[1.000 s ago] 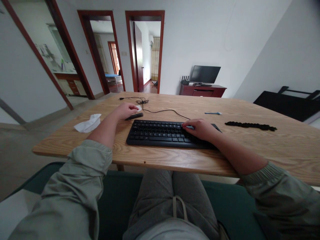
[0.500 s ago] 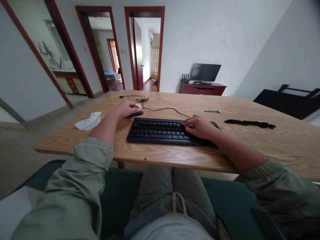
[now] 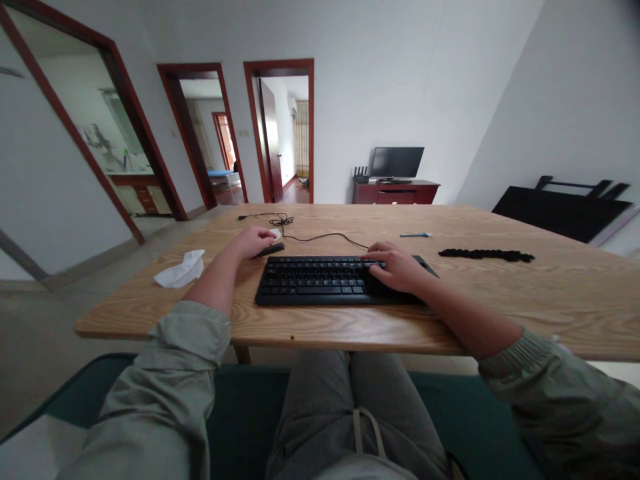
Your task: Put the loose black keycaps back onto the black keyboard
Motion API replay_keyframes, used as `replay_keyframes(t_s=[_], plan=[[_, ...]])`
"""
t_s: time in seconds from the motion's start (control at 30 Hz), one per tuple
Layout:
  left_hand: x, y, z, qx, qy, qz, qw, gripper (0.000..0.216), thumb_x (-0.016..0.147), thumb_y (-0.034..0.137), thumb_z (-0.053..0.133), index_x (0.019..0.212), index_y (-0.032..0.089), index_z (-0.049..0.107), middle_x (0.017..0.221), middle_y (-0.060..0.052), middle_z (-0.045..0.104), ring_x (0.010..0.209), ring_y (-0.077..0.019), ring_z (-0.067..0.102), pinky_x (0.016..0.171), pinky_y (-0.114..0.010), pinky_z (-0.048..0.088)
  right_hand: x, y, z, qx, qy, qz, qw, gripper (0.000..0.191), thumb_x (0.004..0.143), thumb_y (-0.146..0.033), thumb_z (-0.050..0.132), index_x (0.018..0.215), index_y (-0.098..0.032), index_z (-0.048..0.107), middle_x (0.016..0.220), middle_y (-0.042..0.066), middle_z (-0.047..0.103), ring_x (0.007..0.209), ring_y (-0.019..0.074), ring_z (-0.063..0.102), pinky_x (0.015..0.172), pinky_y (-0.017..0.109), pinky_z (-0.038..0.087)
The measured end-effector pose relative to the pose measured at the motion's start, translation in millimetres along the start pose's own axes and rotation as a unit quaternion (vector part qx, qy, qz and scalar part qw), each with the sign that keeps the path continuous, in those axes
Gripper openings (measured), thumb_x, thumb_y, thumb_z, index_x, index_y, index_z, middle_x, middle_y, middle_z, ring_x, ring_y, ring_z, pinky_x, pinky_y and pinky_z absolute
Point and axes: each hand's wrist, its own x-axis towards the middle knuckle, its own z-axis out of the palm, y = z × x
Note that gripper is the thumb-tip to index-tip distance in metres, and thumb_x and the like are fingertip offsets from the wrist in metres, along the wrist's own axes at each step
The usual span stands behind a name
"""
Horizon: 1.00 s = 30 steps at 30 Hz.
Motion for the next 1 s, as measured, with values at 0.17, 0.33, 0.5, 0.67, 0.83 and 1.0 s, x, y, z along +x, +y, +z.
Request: replay_keyframes(t_s=[0.17,0.33,0.5,0.67,0.83,1.0], plan=[[1.1,-3.2,0.4,0.015,-0.017,0.002,1.000,0.043,0.071,0.045,0.060,0.103,0.019,0.075,0.092,-0.006,0.074,0.082,-0.0231,0.064,0.070,-0.030,0.046,0.3,-7.2,-4.9,-0.011,-0.047,0.012,0.999,0.032,0.083,-0.023,0.054,0.105,-0.017,0.076,0.103,0.011,0.065,0.097,0.0234,0.059,0.094,0.036,0.045],[-0.7,1.8,1.7,0.018,-0.034,0.004,0.999,0.043,0.070,0.047,0.062,0.099,0.019,0.075,0.092,-0.005,0.073,0.082,-0.0225,0.064,0.070,-0.029,0.046,3.9,-8.1,-5.6,-0.016,-0.065,0.015,0.998,0.034,0.083,-0.024,0.055,0.110,-0.017,0.073,0.102,0.011,0.066,0.097,0.0235,0.059,0.094,0.036,0.045],[-2.9,5.9,-0.4,0.012,-0.031,-0.002,0.999,0.042,0.067,0.048,0.064,0.095,0.020,0.076,0.088,-0.004,0.073,0.081,-0.0218,0.063,0.071,-0.029,0.046,8.6,-7.9,-7.1,-0.016,-0.058,0.002,0.998,0.032,0.083,-0.023,0.053,0.105,-0.017,0.075,0.099,0.010,0.067,0.095,0.0226,0.060,0.093,0.035,0.044],[-1.9,3.1,2.4,0.009,-0.041,0.001,0.999,0.043,0.068,0.048,0.062,0.097,0.018,0.075,0.088,-0.005,0.073,0.080,-0.0215,0.063,0.071,-0.029,0.047,8.9,-11.2,-6.5,-0.015,-0.086,0.013,0.996,0.031,0.083,-0.023,0.052,0.100,-0.015,0.077,0.095,0.010,0.069,0.089,0.0220,0.062,0.086,0.032,0.046],[-0.1,2.7,7.4,0.002,-0.059,0.014,0.998,0.039,0.068,0.042,0.061,0.096,0.019,0.076,0.092,-0.006,0.074,0.085,-0.0227,0.065,0.076,-0.030,0.048,10.2,-11.2,-3.9,-0.008,-0.077,0.048,0.996,0.033,0.082,-0.023,0.052,0.105,-0.016,0.074,0.098,0.009,0.070,0.090,0.0217,0.063,0.086,0.031,0.046],[2.2,0.8,5.9,0.025,-0.051,0.007,0.998,0.043,0.069,0.045,0.059,0.098,0.019,0.075,0.091,-0.005,0.074,0.083,-0.0228,0.064,0.071,-0.029,0.047,18.5,-8.9,-3.1,-0.039,-0.096,0.057,0.993,0.030,0.081,-0.026,0.054,0.104,-0.016,0.070,0.103,0.010,0.070,0.094,0.0234,0.063,0.086,0.032,0.046]])
